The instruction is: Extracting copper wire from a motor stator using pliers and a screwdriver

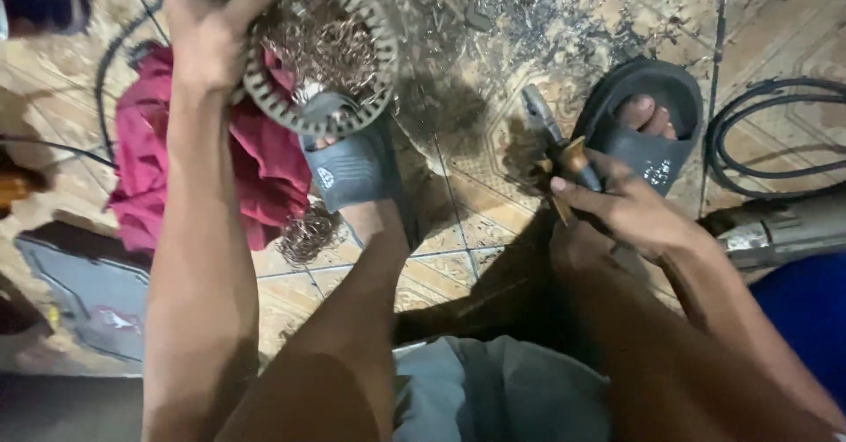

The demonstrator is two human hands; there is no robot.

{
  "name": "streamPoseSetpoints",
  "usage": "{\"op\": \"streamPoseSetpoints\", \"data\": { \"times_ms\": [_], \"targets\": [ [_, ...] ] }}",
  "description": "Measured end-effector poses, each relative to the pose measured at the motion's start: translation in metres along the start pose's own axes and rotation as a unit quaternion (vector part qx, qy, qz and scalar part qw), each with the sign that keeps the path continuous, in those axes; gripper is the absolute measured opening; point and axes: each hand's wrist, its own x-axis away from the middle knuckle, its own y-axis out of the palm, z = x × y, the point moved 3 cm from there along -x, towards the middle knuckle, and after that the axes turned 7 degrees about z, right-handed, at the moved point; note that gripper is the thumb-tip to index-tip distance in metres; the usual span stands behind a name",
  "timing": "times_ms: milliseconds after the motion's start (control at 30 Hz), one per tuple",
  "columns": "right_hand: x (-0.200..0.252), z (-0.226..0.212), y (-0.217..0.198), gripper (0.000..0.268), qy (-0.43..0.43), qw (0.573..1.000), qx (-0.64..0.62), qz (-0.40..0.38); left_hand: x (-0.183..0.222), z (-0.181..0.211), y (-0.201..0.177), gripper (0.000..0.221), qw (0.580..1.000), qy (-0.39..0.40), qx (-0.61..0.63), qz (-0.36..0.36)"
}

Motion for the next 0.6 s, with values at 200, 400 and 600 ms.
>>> {"op": "streamPoseSetpoints", "data": {
  "times_ms": [200, 400, 600],
  "targets": [
    [0.004, -0.016, 0.002, 0.084, 0.107, 0.991, 0.073, 0.029, 0.016, -0.033, -0.039, 0.024, 0.984, -0.141, 0.005, 0.108],
    [-0.002, -0.009, 0.001, 0.093, 0.113, 0.990, 0.087, 0.006, 0.017, -0.040, -0.040, 0.026, 0.986, -0.128, 0.028, 0.104],
    [0.004, -0.020, 0.002, 0.088, 0.117, 0.990, 0.072, 0.030, 0.021, -0.042, -0.045, 0.027, 0.987, -0.117, 0.034, 0.104]
  ]
}}
